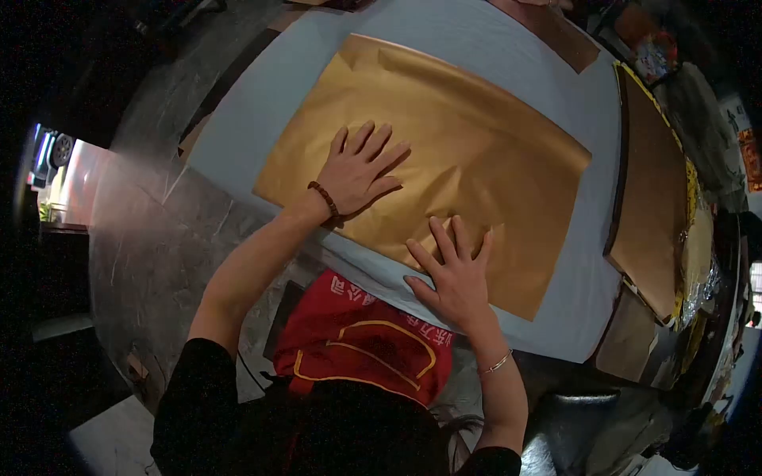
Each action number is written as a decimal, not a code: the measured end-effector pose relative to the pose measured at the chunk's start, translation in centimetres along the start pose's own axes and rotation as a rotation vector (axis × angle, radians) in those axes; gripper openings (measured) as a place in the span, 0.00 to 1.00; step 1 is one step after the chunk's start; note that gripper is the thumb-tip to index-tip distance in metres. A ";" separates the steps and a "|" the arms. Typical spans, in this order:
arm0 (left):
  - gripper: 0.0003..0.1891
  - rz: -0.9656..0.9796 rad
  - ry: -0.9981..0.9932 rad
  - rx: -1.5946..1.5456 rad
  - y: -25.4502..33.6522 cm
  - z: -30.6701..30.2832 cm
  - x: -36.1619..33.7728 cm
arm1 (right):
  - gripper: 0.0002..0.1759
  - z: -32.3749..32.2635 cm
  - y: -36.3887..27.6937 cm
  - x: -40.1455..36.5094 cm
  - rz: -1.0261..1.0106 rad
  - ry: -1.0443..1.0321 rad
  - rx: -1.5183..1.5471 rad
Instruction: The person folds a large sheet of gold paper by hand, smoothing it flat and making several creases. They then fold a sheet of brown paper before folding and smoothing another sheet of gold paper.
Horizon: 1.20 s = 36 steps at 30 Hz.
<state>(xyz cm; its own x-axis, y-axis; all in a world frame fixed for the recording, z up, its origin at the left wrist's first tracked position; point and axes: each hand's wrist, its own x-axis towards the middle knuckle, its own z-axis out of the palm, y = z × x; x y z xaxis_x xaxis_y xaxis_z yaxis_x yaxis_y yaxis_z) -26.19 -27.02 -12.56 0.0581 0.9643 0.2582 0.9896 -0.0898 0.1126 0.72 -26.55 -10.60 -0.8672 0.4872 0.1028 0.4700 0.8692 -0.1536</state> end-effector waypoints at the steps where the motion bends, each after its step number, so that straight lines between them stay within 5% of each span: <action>1: 0.31 -0.009 -0.016 0.016 0.0 0.1 0.0 | 0.29 0.0 0.0 -0.1 0.007 -0.005 0.007; 27: 0.45 -0.032 -0.032 0.024 0.3 -0.4 0.0 | 0.27 -1.1 0.2 -2.0 0.107 -0.004 0.033; 31: 0.44 -0.029 -0.039 0.018 0.5 -0.9 0.0 | 0.21 -1.1 -0.1 2.4 0.143 0.150 0.089; 36: 0.42 -0.010 -0.082 0.148 -0.1 0.6 -0.1 | 0.32 1.6 -1.3 11.4 0.001 0.235 0.244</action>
<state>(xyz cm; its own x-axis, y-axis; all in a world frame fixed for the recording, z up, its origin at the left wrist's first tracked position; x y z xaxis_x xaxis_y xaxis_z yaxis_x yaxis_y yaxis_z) -26.20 -26.93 -13.13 0.0525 0.9826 0.1781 0.9984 -0.0480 -0.0298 -10.00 -22.30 -10.78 -0.7922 0.5186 0.3218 0.3930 0.8368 -0.3812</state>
